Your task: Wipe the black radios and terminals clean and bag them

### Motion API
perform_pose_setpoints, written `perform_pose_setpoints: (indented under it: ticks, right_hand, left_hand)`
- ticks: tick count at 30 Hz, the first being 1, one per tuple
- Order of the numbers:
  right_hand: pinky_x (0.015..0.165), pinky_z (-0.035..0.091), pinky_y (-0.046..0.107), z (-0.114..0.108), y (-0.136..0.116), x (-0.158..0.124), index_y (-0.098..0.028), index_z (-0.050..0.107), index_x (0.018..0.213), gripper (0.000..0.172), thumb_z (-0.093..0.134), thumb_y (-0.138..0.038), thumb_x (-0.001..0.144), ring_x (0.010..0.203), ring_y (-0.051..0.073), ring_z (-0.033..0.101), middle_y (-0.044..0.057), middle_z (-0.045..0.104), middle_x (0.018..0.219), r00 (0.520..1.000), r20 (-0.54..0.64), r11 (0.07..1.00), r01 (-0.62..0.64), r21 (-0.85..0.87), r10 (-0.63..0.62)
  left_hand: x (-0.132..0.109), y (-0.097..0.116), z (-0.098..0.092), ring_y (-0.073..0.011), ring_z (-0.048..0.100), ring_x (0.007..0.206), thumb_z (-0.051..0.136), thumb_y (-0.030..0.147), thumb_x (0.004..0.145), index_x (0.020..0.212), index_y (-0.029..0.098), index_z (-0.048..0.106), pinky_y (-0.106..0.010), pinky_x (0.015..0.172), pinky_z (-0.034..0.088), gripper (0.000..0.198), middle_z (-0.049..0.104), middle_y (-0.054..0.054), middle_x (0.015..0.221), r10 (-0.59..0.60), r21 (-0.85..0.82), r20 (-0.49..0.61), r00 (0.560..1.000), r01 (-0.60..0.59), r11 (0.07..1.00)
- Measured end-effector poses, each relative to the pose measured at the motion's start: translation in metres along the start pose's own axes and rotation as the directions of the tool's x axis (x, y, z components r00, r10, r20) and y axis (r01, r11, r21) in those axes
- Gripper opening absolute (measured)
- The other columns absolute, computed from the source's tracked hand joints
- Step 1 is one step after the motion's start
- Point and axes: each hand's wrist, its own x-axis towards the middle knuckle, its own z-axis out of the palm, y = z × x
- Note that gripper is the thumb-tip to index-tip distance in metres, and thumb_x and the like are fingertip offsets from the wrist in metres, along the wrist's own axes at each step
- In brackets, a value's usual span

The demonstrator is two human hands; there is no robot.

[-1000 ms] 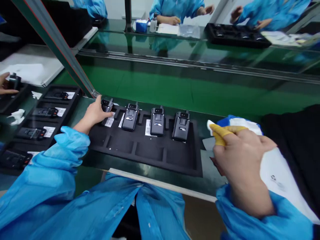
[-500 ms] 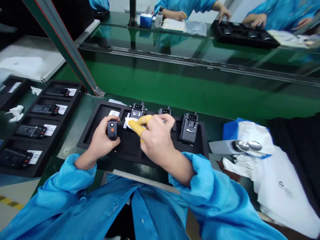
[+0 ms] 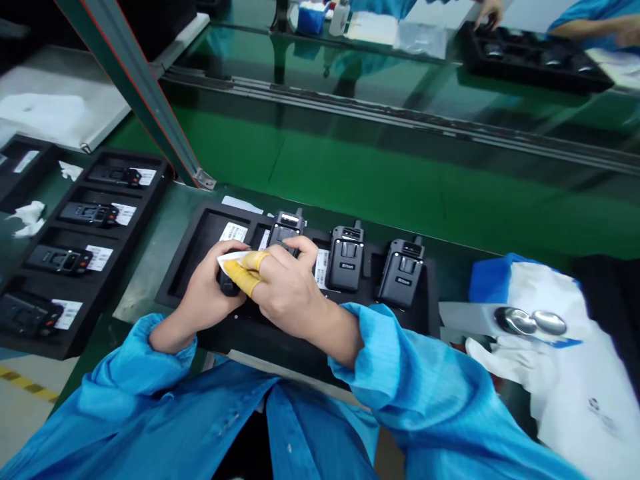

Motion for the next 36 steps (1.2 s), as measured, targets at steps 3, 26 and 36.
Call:
perform_pose_setpoints:
  ticks: [3, 26, 36]
  right_hand:
    - [0.087, 0.022, 0.035, -0.001, 0.006, -0.003, -0.032, 0.073, 0.087, 0.034, 0.048, -0.009, 0.088, 0.074, 0.009, 0.049, -0.007, 0.068, 0.078, 1.0, 0.019, 1.0, -0.005, -0.001, 0.005]
    - [0.087, 0.022, 0.038, 0.001, 0.001, 0.002, -0.031, 0.071, 0.09, 0.031, 0.044, -0.017, 0.092, 0.076, 0.01, 0.049, -0.006, 0.065, 0.072, 0.999, 0.034, 0.999, -0.015, -0.047, 0.017]
    - [0.085, 0.023, 0.036, -0.01, -0.012, -0.003, -0.025, 0.067, 0.073, 0.029, 0.047, -0.006, 0.083, 0.075, 0.01, 0.052, -0.005, 0.065, 0.072, 0.999, -0.043, 0.991, -0.019, -0.132, 0.013]
  left_hand:
    - [0.0, 0.0, -0.001, -0.0198, 0.061, 0.098, 0.053, 0.001, 0.056, 0.108, 0.022, 0.05, -0.034, 0.085, 0.051, 0.056, 0.061, -0.003, 0.104, -0.004, 0.001, 0.004, 1.0, 0.004, 1.0]
    - [-0.003, 0.003, 0.0, -0.0202, 0.062, 0.098, 0.055, 0.001, 0.062, 0.105, 0.024, 0.051, -0.035, 0.085, 0.052, 0.049, 0.061, -0.003, 0.103, -0.024, 0.007, -0.007, 1.0, 0.024, 1.0]
    - [-0.002, 0.005, 0.006, -0.0192, 0.062, 0.099, 0.057, -0.001, 0.061, 0.105, 0.023, 0.05, -0.034, 0.086, 0.052, 0.051, 0.062, -0.003, 0.104, -0.023, 0.027, -0.005, 1.0, 0.023, 0.999]
